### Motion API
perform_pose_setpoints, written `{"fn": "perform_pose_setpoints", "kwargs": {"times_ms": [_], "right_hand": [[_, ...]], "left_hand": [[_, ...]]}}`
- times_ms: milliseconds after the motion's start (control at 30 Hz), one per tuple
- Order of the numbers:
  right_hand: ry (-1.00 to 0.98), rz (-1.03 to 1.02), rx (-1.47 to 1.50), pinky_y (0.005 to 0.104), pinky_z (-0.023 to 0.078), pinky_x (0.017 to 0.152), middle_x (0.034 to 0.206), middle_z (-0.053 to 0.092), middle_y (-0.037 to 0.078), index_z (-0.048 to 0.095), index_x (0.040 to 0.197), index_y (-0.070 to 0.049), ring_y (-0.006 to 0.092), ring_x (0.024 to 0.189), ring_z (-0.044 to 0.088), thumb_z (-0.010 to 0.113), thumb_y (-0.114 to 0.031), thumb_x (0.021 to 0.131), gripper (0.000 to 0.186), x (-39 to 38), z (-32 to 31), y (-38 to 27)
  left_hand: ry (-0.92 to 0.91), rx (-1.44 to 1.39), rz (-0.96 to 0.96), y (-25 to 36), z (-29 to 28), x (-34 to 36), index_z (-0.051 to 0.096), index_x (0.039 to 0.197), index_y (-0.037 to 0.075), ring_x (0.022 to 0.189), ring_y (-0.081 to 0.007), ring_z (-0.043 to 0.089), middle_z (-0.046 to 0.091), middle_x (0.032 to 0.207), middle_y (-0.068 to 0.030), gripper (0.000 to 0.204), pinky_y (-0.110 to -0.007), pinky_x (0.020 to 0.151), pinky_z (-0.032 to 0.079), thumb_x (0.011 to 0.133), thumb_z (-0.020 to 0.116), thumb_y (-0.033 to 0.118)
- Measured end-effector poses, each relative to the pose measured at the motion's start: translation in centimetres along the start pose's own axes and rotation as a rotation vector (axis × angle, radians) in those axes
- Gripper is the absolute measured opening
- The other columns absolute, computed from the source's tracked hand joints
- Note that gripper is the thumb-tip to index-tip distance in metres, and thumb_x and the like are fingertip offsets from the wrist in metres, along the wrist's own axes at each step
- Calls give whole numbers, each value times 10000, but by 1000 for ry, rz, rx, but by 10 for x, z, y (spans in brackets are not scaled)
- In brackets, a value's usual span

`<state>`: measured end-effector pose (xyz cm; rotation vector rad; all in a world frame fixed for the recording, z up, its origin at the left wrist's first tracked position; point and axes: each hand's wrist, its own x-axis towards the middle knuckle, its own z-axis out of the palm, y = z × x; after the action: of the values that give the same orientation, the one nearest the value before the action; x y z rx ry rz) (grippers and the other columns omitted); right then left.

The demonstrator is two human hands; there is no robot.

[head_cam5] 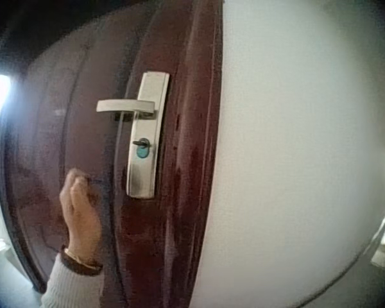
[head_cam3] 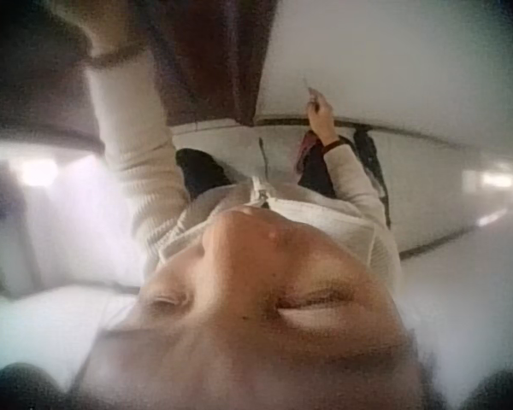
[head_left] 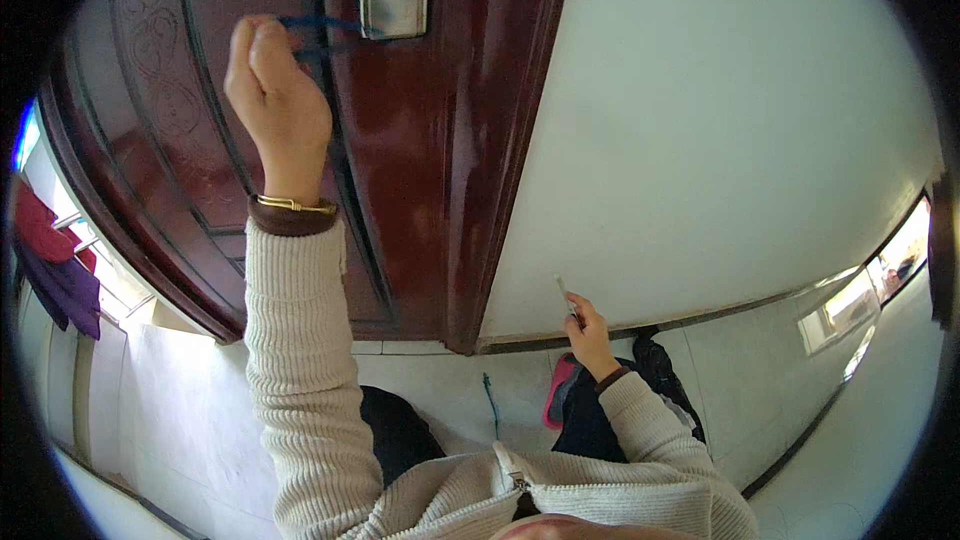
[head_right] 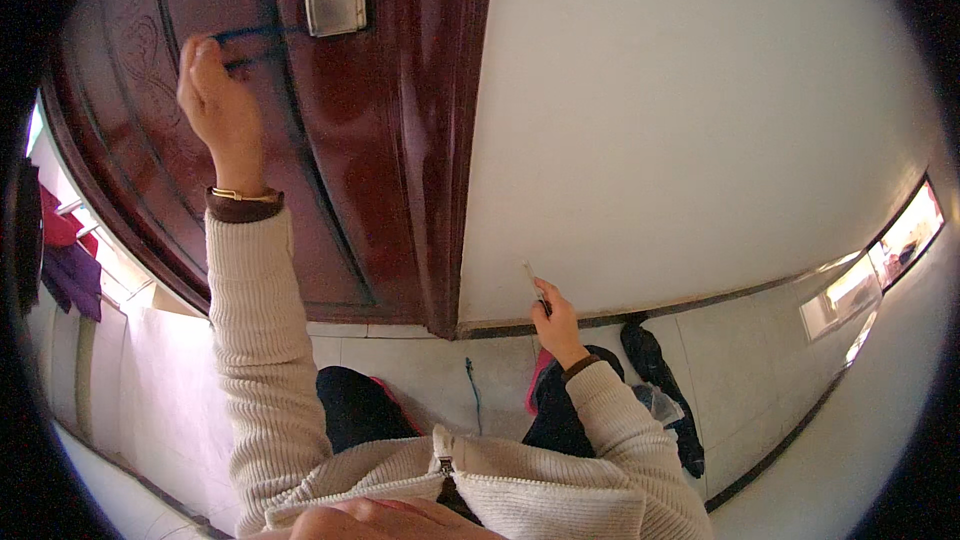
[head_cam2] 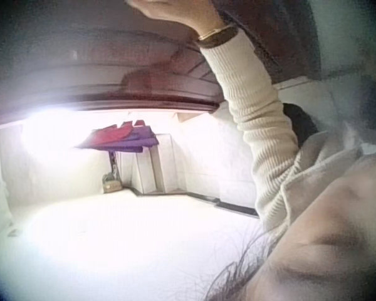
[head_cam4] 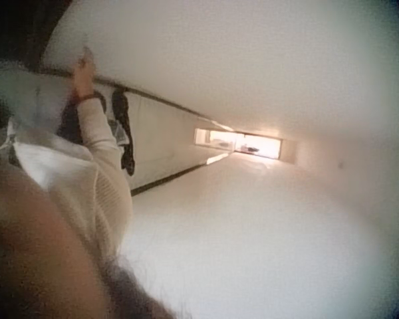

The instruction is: The person sits on the floor and folds a black plastic sheet. They then move to a wooden door and use a metal tool to pry and adjust the door lock mechanism.

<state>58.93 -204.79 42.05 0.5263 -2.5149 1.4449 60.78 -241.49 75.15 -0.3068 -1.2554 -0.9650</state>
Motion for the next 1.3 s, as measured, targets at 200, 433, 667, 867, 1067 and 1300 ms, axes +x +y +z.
{"fn": "perform_pose_setpoints", "kwargs": {"times_ms": [200, 433, 667, 867, 1067, 1300], "right_hand": [[14, 5, -32, 298, 406, 541, 649, 500, 84, 520, 1219, -42, 162, 559, 472, 514, -33, 828, 391, 0, 0, 1], [7, 6, -75, 308, 410, 546, 629, 486, 84, 528, 1207, -51, 170, 551, 467, 515, -30, 830, 378, 2, 0, 10], [0, -9, -87, 315, 421, 557, 647, 501, 105, 540, 1192, -56, 203, 563, 494, 527, -37, 820, 372, 1, 5, 12], [-4, -9, -94, 316, 432, 568, 669, 529, 116, 550, 1180, -51, 203, 573, 510, 533, -44, 814, 367, -2, 2, 6], [-7, -59, -62, 258, 358, 517, 624, 422, 6, 529, 1209, -34, 97, 550, 393, 515, 2, 825, 386, -5, 0, -1], [-18, -35, -65, 288, 443, 583, 709, 563, 98, 561, 1173, -40, 154, 592, 517, 537, -31, 815, 359, -4, -2, -12]], "left_hand": [[132, -394, -554, -12, -6, -16, 570, 802, 38, 587, -78, 446, 510, 699, 2, 171, -217, 524, 361, 902, 479, 142], [-114, -412, -934, -37, -10, -27, 561, 917, 56, 660, -94, 498, 558, 787, -18, 88, -219, 568, 391, 861, 583, 120], [-185, -105, -545, -55, 29, -54, 635, 981, 32, 757, -107, 553, 600, 892, -16, 207, -231, 693, 444, 803, 703, 113], [22, 38, -486, -44, 51, -60, 686, 917, -29, 809, -129, 590, 671, 887, -71, 194, -261, 740, 461, 794, 711, 120], [119, 255, -384, -43, 63, -59, 687, 900, -38, 742, -136, 595, 675, 829, -90, 195, -279, 680, 474, 796, 701, 126], [187, 385, -367, -45, 75, -61, 643, 903, -39, 710, -179, 600, 659, 793, -118, 221, -313, 680, 476, 821, 642, 166]]}}
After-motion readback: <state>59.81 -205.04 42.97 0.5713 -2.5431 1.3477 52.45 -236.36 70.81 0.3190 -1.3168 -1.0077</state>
